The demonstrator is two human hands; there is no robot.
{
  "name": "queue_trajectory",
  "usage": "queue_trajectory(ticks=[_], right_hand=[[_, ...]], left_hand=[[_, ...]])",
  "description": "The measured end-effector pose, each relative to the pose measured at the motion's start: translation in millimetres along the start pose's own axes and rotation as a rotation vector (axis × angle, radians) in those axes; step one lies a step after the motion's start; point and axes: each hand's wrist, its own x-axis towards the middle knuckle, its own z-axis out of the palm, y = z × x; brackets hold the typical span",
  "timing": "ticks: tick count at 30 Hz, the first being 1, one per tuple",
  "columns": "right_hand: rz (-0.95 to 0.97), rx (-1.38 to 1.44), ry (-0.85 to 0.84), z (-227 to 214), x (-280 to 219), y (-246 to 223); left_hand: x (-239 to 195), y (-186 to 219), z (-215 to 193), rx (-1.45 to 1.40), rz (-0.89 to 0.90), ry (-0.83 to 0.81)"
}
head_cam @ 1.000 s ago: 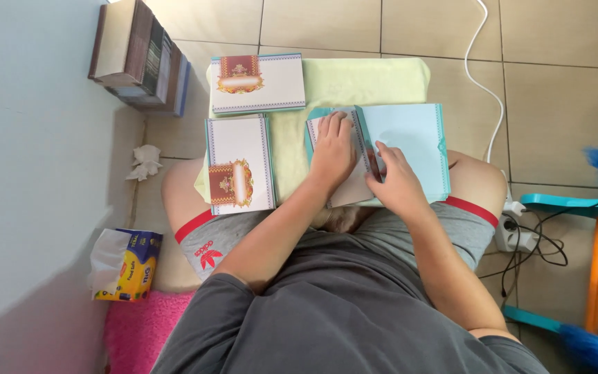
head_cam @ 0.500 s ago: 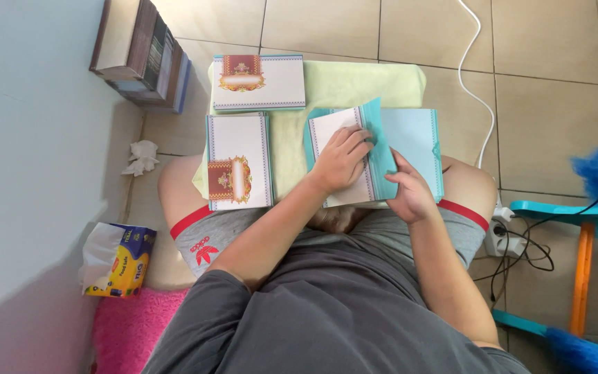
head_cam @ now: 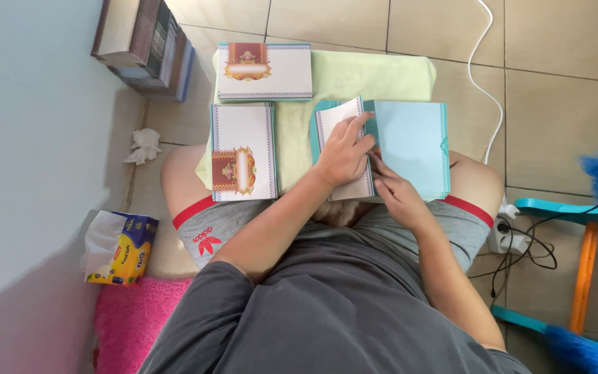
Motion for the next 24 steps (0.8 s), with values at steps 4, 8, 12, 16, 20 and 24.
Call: queue_trajectory(ticks=[4, 8, 12, 16, 20, 24], right_hand=[[0.072, -0.058, 0.125, 8.2, -0.8, -8.3], [0.067, -0.220, 0.223, 17.5, -12.3, 8.8], [-0.132, -0.500, 0.207, 12.9, -7.7, 11.5], [0.005, -0.644, 0.091, 11.2, 11.8, 29.6], [0.166, -0.718, -0.006, 11.4, 37.1, 25.2], [0.146, -0.704, -0.010, 11.7, 21.8, 16.9]], left_hand=[[-6.8, -6.2, 12.6, 0.126, -0.083, -0.074], [-16.5, -13.2, 22.3, 0.342, -0.215, -0.149], [-25.5, -14.8, 30.9, 0.319, -0.330, -0.325], [-19.0, -18.8, 25.6, 0.335, -0.317, -0.384], [-19.3, -20.7, 30.3, 0.335, -0.319, -0.410], [-20.1, -18.6, 27.7, 0.344, -0.308, -0.366]])
